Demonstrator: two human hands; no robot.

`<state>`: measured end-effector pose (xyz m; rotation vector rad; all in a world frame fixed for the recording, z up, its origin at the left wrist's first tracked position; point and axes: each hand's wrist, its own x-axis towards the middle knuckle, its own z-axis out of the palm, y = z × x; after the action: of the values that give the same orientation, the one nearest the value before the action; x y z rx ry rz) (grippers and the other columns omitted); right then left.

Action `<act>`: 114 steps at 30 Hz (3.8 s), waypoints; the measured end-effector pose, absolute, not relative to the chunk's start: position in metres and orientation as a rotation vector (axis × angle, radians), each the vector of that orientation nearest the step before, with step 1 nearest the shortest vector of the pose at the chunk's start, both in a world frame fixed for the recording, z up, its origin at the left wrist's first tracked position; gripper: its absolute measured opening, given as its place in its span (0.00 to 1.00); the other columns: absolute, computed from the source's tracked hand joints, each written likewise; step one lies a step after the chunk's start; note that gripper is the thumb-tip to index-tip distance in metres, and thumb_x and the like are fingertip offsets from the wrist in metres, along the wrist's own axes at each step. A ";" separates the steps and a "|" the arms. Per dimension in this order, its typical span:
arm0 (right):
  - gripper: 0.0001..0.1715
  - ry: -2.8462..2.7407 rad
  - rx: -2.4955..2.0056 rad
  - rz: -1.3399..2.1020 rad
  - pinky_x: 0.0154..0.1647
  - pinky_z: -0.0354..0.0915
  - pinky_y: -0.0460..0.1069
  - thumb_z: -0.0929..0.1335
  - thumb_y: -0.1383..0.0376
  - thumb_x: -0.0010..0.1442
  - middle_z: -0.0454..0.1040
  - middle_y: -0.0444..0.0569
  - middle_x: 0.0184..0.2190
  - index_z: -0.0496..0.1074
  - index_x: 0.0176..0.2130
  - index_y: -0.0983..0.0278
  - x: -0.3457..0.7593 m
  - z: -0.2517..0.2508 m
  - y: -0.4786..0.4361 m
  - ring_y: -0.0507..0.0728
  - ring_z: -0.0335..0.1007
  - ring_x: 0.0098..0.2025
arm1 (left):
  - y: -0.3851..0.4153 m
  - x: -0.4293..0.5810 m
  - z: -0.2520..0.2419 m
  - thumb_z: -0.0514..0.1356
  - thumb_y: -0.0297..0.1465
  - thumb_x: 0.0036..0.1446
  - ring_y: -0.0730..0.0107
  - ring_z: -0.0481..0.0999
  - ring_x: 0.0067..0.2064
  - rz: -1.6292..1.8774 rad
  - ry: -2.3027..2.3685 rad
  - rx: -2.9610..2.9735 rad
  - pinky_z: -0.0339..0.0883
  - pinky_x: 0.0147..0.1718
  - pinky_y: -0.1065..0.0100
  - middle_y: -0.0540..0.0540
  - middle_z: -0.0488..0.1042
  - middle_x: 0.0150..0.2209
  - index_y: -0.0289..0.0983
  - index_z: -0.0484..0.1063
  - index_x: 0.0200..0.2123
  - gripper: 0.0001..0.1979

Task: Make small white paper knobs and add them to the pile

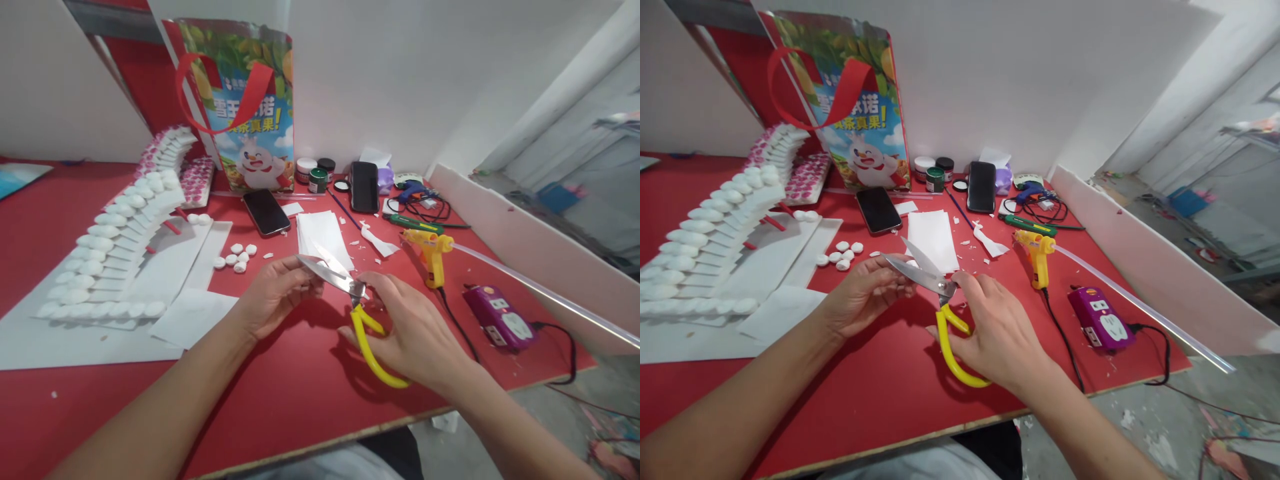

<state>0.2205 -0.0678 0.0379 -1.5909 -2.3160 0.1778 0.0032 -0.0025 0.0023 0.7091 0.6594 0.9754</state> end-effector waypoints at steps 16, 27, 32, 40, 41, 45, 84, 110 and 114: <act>0.22 -2.305 -1.476 0.057 0.30 0.62 0.49 0.69 0.59 0.62 0.77 0.50 0.34 0.68 0.54 0.66 0.220 0.031 -0.068 0.57 0.72 0.30 | -0.002 0.004 0.004 0.78 0.33 0.44 0.75 0.77 0.28 0.980 0.633 0.699 0.73 0.32 0.73 0.48 0.79 0.27 0.34 0.84 0.31 0.12; 0.18 -2.283 -1.454 0.055 0.25 0.56 0.46 0.69 0.59 0.66 0.73 0.44 0.25 0.72 0.51 0.68 0.226 0.031 -0.070 0.52 0.64 0.21 | 0.000 0.003 0.002 0.76 0.33 0.47 0.77 0.76 0.28 0.960 0.630 0.695 0.73 0.31 0.76 0.47 0.79 0.29 0.32 0.83 0.32 0.12; 0.20 -2.023 -1.880 0.184 0.25 0.56 0.47 0.68 0.51 0.65 0.71 0.41 0.20 0.72 0.49 0.63 0.232 0.039 -0.066 0.55 0.69 0.21 | 0.001 0.001 0.002 0.75 0.32 0.49 0.78 0.76 0.29 0.943 0.582 0.674 0.73 0.32 0.76 0.46 0.78 0.32 0.32 0.83 0.33 0.10; 0.18 -2.110 -2.677 0.060 0.27 0.48 0.50 0.63 0.54 0.70 0.81 0.58 0.32 0.71 0.48 0.65 0.240 0.047 -0.045 0.67 0.80 0.36 | 0.000 0.000 0.002 0.77 0.30 0.44 0.76 0.77 0.30 0.986 0.579 0.712 0.73 0.32 0.74 0.48 0.79 0.32 0.36 0.83 0.33 0.12; 0.18 -2.122 -2.677 0.047 0.27 0.48 0.50 0.63 0.54 0.70 0.82 0.58 0.33 0.71 0.48 0.65 0.239 0.044 -0.043 0.66 0.80 0.38 | -0.001 0.001 0.001 0.77 0.30 0.44 0.75 0.77 0.30 1.006 0.593 0.750 0.73 0.33 0.74 0.49 0.79 0.31 0.37 0.83 0.34 0.12; 0.18 -2.211 -2.579 0.030 0.28 0.50 0.50 0.63 0.56 0.71 0.81 0.58 0.39 0.71 0.51 0.66 0.235 0.038 -0.041 0.64 0.80 0.39 | -0.001 0.000 0.002 0.74 0.29 0.48 0.75 0.76 0.30 1.114 0.725 0.943 0.73 0.34 0.72 0.49 0.78 0.29 0.37 0.81 0.34 0.09; 0.35 -1.098 -1.198 1.873 0.20 0.52 0.46 0.75 0.37 0.49 0.71 0.46 0.19 0.76 0.26 0.67 0.182 0.029 0.012 0.49 0.61 0.21 | -0.006 -0.001 0.003 0.65 0.28 0.61 0.63 0.76 0.43 1.306 1.085 2.023 0.68 0.46 0.63 0.45 0.77 0.41 0.40 0.76 0.39 0.02; 0.28 -1.224 -1.292 1.599 0.19 0.46 0.45 0.77 0.44 0.51 0.70 0.44 0.22 0.78 0.29 0.68 0.193 0.017 0.019 0.45 0.53 0.20 | -0.004 -0.069 0.065 0.67 0.34 0.57 0.62 0.74 0.35 0.908 1.675 2.092 0.62 0.34 0.63 0.47 0.79 0.37 0.44 0.80 0.34 0.02; 0.25 -1.235 -1.271 1.588 0.19 0.46 0.45 0.77 0.47 0.52 0.69 0.43 0.21 0.77 0.28 0.67 0.193 0.016 0.019 0.45 0.53 0.20 | -0.001 -0.094 0.056 0.67 0.33 0.54 0.61 0.73 0.30 0.763 1.789 2.061 0.60 0.30 0.64 0.47 0.77 0.31 0.44 0.78 0.30 0.01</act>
<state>0.1931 0.0194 0.0155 -1.2713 -1.2347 1.5881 -0.0943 -0.0010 0.0555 2.0613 1.7886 0.7635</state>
